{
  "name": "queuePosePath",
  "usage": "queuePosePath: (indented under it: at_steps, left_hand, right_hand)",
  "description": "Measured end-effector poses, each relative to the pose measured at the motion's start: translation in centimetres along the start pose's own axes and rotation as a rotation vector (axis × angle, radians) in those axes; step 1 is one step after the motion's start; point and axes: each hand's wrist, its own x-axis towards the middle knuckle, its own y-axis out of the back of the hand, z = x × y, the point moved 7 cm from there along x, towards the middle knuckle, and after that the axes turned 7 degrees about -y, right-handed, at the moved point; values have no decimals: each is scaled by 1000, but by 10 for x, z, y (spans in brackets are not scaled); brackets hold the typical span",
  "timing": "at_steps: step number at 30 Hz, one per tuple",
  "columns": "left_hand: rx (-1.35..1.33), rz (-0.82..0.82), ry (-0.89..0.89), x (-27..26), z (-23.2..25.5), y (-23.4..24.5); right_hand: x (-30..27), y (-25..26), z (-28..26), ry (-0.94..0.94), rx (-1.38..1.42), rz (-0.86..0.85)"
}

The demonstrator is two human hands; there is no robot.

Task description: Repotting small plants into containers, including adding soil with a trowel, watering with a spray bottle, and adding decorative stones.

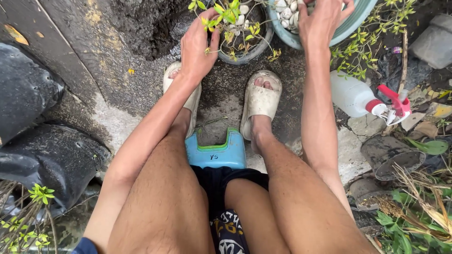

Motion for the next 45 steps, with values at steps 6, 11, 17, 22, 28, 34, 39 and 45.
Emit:
queuePosePath:
  at_steps: [6, 11, 17, 22, 28, 34, 39, 45]
  left_hand:
    - [-17, 25, -3, 1, 2, 2]
    - [-26, 22, -30, -1, 2, -1]
    - [-37, 21, -13, 1, 6, 4]
    - [-34, 10, -15, 3, 9, 7]
    - [-33, -4, 9, 4, 12, 11]
    - [-42, -8, 19, 4, 9, 8]
    - [-42, -11, -4, 6, 13, 10]
    - [-28, -12, 1, 6, 13, 12]
  right_hand:
    - [-8, 57, -53, 31, 184, -81]
    - [-35, 67, -98, 295, 201, -139]
    - [-44, 9, -93, 517, 50, -117]
    - [-38, 21, -97, 590, -19, -10]
    - [-43, 34, -83, 495, -2, 85]
    - [-49, 17, -96, 585, -126, -104]
    - [-42, 2, -103, 539, -200, -268]
    - [-36, -11, -110, 472, -329, -377]
